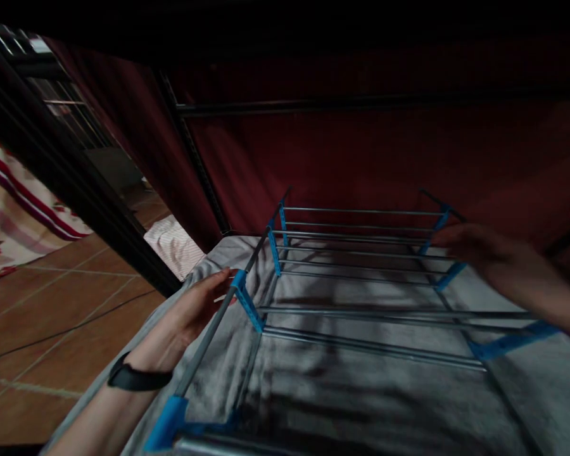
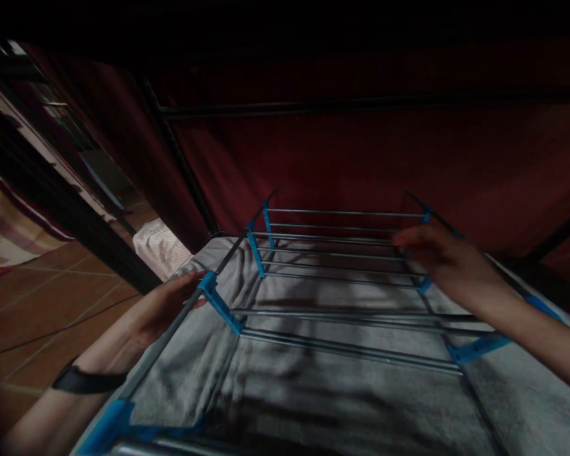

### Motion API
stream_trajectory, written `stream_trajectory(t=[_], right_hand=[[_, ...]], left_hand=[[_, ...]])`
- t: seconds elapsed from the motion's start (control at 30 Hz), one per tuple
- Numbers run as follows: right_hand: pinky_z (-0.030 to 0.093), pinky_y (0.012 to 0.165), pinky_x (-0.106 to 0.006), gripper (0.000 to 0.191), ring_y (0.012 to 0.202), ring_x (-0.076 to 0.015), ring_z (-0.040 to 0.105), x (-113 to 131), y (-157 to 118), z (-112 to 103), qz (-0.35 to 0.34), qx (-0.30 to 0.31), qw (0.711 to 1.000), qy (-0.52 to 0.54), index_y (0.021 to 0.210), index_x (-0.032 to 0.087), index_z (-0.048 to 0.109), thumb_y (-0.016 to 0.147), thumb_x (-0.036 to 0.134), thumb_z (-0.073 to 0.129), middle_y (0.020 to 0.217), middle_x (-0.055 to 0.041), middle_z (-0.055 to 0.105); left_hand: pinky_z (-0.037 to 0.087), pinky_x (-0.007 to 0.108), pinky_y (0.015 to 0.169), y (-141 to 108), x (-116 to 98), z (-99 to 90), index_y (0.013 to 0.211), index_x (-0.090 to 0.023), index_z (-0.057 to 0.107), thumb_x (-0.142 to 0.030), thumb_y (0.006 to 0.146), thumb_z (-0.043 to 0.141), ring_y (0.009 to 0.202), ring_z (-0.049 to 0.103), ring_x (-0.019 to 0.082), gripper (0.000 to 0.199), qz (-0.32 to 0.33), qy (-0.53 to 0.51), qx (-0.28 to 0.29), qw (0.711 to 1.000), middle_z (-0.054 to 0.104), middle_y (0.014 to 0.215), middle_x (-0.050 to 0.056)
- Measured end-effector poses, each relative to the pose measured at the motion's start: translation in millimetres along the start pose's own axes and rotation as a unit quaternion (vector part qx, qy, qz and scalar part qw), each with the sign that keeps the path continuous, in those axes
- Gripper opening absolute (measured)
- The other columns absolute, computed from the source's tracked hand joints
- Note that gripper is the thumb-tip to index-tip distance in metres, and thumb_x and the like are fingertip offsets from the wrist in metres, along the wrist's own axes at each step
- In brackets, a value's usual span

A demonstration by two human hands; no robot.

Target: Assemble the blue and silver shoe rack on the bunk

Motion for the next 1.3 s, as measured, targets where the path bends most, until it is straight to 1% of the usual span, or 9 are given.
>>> stream_trajectory(t=[0.1,0.23,0.33,0.47,0.6,0.87,1.1,1.2,1.3], right_hand=[[0.054,0.095,-0.044,0.034,0.106,-0.0236,0.068,80.2,53.3,91.8,-0.132,0.112,0.984,0.05,0.12,0.022,0.064,0.094,0.015,0.044,0.118,-0.0094,0.07],[0.046,0.107,-0.042,0.043,0.122,-0.0224,0.057,180.6,68.9,199.8,-0.285,0.155,0.943,0.075,0.125,0.017,0.06,0.088,0.002,0.043,0.128,-0.0112,0.063],[0.047,0.101,-0.038,0.028,0.111,-0.0221,0.06,209.9,54.4,254.7,-0.289,0.225,0.928,0.065,0.112,0.015,0.064,0.094,0.006,0.045,0.116,-0.0113,0.066],[0.047,0.085,-0.031,0.023,0.09,-0.0177,0.063,204.0,4.2,291.6,-0.225,0.389,0.89,0.083,0.099,0.016,0.065,0.103,0.023,0.044,0.099,-0.007,0.068],[0.046,0.081,-0.027,0.025,0.09,-0.0161,0.063,191.2,-46.2,302.4,-0.192,0.516,0.826,0.122,0.1,0.015,0.068,0.103,0.023,0.044,0.099,-0.0076,0.069],[0.046,0.076,-0.026,0.028,0.079,-0.0141,0.06,183.6,-44.0,305.4,-0.19,0.494,0.836,0.147,0.081,0.016,0.067,0.101,0.023,0.048,0.083,-0.0034,0.066],[0.049,0.096,-0.037,0.026,0.107,-0.0201,0.06,202.4,35.3,242.9,-0.237,0.19,0.943,0.135,0.116,0.019,0.062,0.1,0.013,0.043,0.114,-0.0087,0.064],[0.043,0.108,-0.043,0.036,0.124,-0.0249,0.051,231.6,54.6,229.6,-0.34,0.106,0.93,0.091,0.132,0.016,0.055,0.098,0.01,0.044,0.135,-0.0144,0.056],[0.034,0.117,-0.047,0.034,0.132,-0.0265,0.044,251.2,58.8,250.0,-0.425,0.106,0.897,0.053,0.132,0.014,0.055,0.099,0.012,0.048,0.141,-0.0145,0.053]], left_hand=[[0.061,0.033,0.068,-1.7,8.3,8.6,0.095,-0.016,0.074,-0.026,0.085,0.072,0.071,0.073,0.022,0.014,-0.042,0.01,0.016,0.999,0.077,0.085,0.008],[0.06,0.033,0.074,-2.8,2.5,21.3,0.1,-0.014,0.075,-0.019,0.078,0.077,0.08,0.074,0.024,0.023,-0.018,0.05,0.063,0.997,0.079,0.093,0.011],[0.059,0.031,0.074,-0.4,-2.0,25.5,0.101,-0.015,0.076,-0.02,0.075,0.079,0.08,0.073,0.023,0.027,0.002,0.079,0.082,0.994,0.078,0.089,0.009],[0.056,0.03,0.074,4.3,-2.1,28.0,0.088,-0.015,0.077,-0.029,0.078,0.077,0.074,0.069,0.02,0.017,0.02,0.12,0.103,0.987,0.075,0.081,0.006],[0.053,0.03,0.073,6.7,-1.8,32.9,0.072,-0.015,0.074,-0.034,0.08,0.075,0.067,0.065,0.018,0.021,0.048,0.137,0.12,0.982,0.072,0.076,0.006],[0.049,0.024,0.067,12.0,-1.3,40.3,0.07,-0.015,0.07,-0.024,0.076,0.077,0.067,0.06,0.014,0.013,0.058,0.086,0.121,0.987,0.066,0.071,0.003],[0.047,0.024,0.07,19.9,-0.3,33.2,0.069,-0.016,0.068,-0.034,0.079,0.081,0.067,0.057,0.013,0.024,0.09,0.141,0.112,0.98,0.062,0.07,0.0],[0.046,0.024,0.07,22.6,2.3,34.0,0.069,-0.017,0.068,-0.031,0.076,0.083,0.067,0.056,0.013,0.022,0.087,0.141,0.122,0.979,0.062,0.069,0.0],[0.045,0.024,0.07,22.9,1.8,34.7,0.075,-0.018,0.07,-0.029,0.073,0.085,0.07,0.056,0.013,0.018,0.091,0.155,0.125,0.976,0.063,0.07,0.0]])
Point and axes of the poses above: each hand's wrist, its own y-axis towards the middle knuckle, its own z-axis out of the palm, x = y × z, the point moved 10 cm from there along y, towards the middle knuckle
